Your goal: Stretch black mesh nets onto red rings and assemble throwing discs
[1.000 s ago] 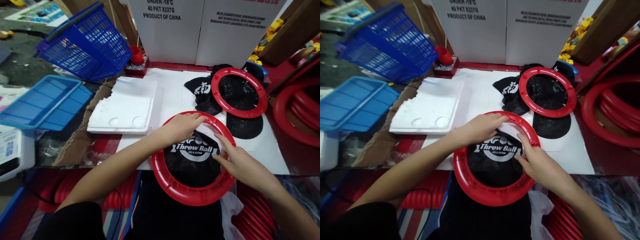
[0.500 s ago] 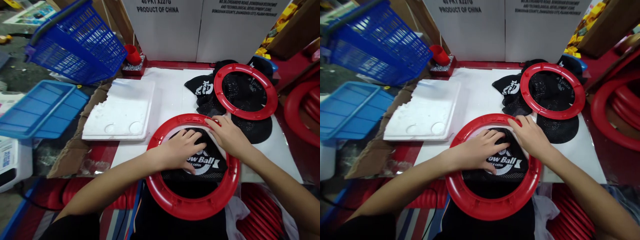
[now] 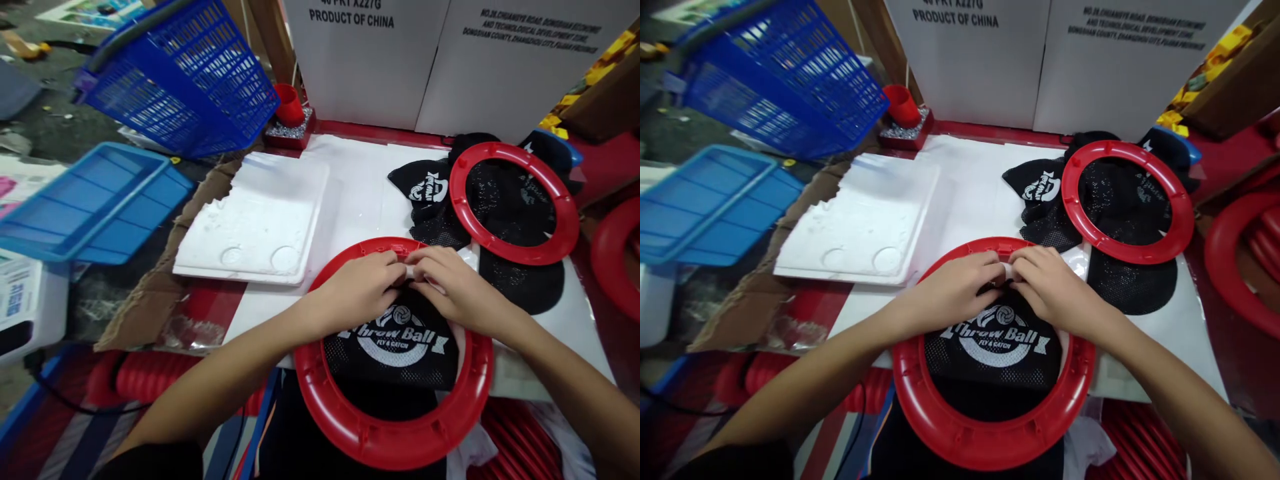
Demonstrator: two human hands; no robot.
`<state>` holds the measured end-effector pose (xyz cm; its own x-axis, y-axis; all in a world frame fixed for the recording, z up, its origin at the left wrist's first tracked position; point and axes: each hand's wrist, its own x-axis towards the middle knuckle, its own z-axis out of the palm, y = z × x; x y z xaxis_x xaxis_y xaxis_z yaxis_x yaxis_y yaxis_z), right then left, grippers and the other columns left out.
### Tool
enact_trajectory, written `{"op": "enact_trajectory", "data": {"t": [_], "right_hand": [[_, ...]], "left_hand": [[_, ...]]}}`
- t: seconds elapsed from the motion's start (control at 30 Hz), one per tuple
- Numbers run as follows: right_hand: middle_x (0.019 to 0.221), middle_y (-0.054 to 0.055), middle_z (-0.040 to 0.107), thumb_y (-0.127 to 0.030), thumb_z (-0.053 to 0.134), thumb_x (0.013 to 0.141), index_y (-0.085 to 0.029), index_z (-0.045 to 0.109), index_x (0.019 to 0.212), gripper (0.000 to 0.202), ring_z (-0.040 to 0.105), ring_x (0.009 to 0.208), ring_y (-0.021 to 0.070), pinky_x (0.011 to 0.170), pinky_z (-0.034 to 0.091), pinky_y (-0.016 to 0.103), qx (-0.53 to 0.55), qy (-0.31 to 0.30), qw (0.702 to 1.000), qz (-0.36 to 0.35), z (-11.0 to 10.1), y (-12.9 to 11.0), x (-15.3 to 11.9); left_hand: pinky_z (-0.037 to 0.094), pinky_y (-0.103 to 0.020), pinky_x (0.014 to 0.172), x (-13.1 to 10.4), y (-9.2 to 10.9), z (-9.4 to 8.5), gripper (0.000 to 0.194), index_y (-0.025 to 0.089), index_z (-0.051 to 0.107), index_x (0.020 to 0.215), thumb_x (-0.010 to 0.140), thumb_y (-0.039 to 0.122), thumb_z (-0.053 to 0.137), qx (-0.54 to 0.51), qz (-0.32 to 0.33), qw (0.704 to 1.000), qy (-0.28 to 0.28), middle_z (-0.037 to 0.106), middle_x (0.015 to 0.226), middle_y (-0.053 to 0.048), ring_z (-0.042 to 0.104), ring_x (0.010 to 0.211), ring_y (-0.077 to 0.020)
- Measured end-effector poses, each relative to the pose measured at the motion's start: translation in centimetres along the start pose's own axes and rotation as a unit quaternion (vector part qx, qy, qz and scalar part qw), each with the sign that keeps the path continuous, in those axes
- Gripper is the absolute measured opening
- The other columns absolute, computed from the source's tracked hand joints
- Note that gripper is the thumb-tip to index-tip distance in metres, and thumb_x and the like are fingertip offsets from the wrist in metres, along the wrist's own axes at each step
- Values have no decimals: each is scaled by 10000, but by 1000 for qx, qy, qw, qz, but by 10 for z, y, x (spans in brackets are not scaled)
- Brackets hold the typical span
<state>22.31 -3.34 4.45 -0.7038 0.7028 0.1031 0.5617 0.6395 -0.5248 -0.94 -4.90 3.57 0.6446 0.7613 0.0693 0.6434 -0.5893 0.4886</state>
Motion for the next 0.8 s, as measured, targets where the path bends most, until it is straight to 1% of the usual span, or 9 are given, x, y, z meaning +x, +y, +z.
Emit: {"op": "enact_trajectory", "data": {"t": [0.03,0.07,0.1,0.2,0.27,0.33,0.43,0.57,0.8], "right_hand": [[1120,72,758,-165,591,1002,-227,663,1008,95,710,1068,238,935,579,425,32,-10,999,25,-3,-1,3],[1019,37,759,-156,600,992,-230,658,1009,95,713,944,202,856,567,362,60,-17,997,47,-6,-2,6],[968,13,756,-152,610,984,-232,659,1015,99,704,875,180,806,547,322,83,-17,994,65,-7,-2,8],[964,-2,765,-195,656,977,-239,695,1037,84,693,839,162,773,516,290,111,24,989,90,-10,-1,12],[945,-4,774,-244,667,988,-242,722,1022,65,694,823,163,767,513,295,114,43,986,111,-11,1,13],[943,-2,790,-269,661,998,-241,743,1005,87,700,811,167,760,510,303,109,54,983,137,-11,4,15],[928,-1,805,-240,646,998,-236,765,972,122,706,793,167,763,499,310,72,56,983,160,-9,7,19],[877,1,805,-238,660,987,-227,783,938,133,696,744,158,747,485,301,51,47,982,176,-7,8,27],[851,24,799,-316,654,1002,-226,795,903,194,697,754,180,678,437,312,20,11,978,209,-15,7,29]], "left_hand": [[546,-374,865,-1,0,-5,55,174,668,1028,998,169,622,-23,6,999,22,707,1093,-75,680,1031,-246],[542,-376,882,-2,0,-10,29,182,651,1015,990,169,644,-51,3,998,41,708,1070,-60,672,1033,-238],[539,-366,876,-2,-1,-15,41,190,634,1011,987,171,660,-84,-7,995,55,710,1042,-44,671,1009,-222],[527,-312,797,0,-5,-23,72,205,612,1038,1005,195,675,-185,-52,979,67,722,991,1,672,877,-160],[525,-303,806,3,-9,-23,35,208,636,1051,1026,188,650,-213,-62,973,65,735,995,9,676,862,-145],[528,-310,829,6,-12,-19,86,205,669,1041,1040,150,602,-205,-59,974,70,744,994,6,681,875,-148],[553,-342,869,9,-14,-8,185,181,715,1034,1038,101,548,-153,-55,984,74,746,1022,-35,697,935,-181],[597,-390,923,9,-13,2,294,150,754,1138,1022,53,502,-91,-46,993,62,727,1127,-97,714,1010,-217],[626,-398,931,8,-16,5,386,151,736,1273,991,13,512,-80,-29,994,62,706,1213,-107,713,1038,-219]]}}
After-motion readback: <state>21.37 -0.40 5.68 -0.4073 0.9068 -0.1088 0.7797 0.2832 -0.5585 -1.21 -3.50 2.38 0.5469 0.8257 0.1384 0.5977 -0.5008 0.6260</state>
